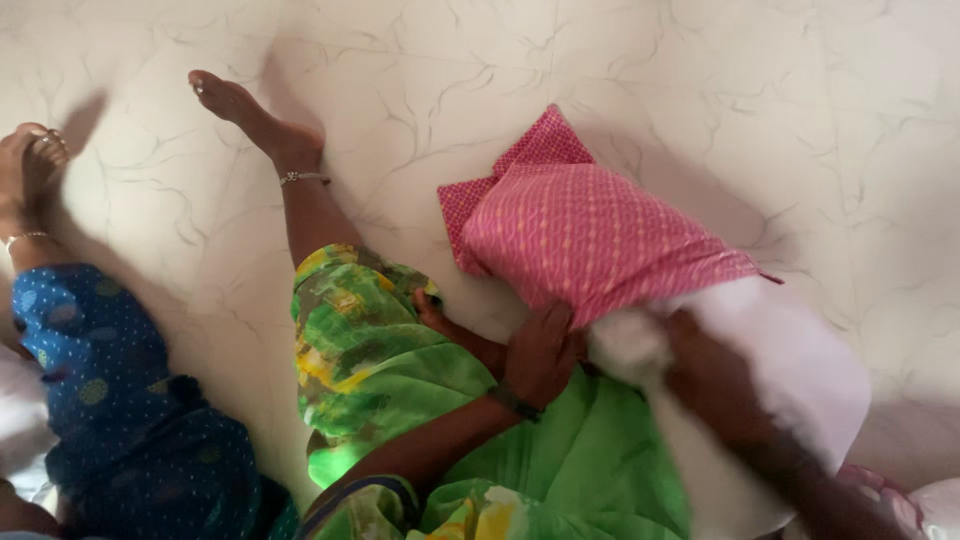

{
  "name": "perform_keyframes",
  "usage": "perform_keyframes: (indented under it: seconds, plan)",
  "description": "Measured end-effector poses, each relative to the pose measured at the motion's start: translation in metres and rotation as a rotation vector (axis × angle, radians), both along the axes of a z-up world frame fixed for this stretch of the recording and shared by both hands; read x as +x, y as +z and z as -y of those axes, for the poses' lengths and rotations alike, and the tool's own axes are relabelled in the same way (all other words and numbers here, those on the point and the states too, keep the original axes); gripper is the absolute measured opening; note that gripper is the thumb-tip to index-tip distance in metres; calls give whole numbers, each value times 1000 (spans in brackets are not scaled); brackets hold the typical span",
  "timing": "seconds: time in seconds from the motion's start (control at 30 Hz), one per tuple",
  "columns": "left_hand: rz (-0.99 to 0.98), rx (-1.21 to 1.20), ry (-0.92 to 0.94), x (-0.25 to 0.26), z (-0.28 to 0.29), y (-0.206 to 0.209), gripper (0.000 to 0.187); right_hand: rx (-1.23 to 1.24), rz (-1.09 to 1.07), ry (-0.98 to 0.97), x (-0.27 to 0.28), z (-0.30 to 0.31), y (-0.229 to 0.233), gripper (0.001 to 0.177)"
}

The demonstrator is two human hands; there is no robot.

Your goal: The person sits on the floor and inserts two pillows into separate pillowcases. First, a white pillow is placed into a blue-and-white patterned case, then a second white pillow is placed into a pink patterned case. The person smooths each covered pillow after insertion.

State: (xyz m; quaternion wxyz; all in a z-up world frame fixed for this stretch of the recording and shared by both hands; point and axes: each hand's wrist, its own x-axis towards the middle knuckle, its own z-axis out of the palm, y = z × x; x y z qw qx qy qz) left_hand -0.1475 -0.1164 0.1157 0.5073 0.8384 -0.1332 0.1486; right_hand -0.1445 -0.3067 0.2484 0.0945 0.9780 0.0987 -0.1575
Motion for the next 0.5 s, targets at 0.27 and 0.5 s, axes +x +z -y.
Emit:
perform_keyframes:
  seconds: [0.27, 0.5]
  plan:
    - [114, -104, 137, 43, -14, 12, 18, 835, 273, 66, 40, 20, 68, 49]
    - [165, 176, -383, -8, -3, 11, 14, 769, 634, 229, 14, -3, -111, 53]
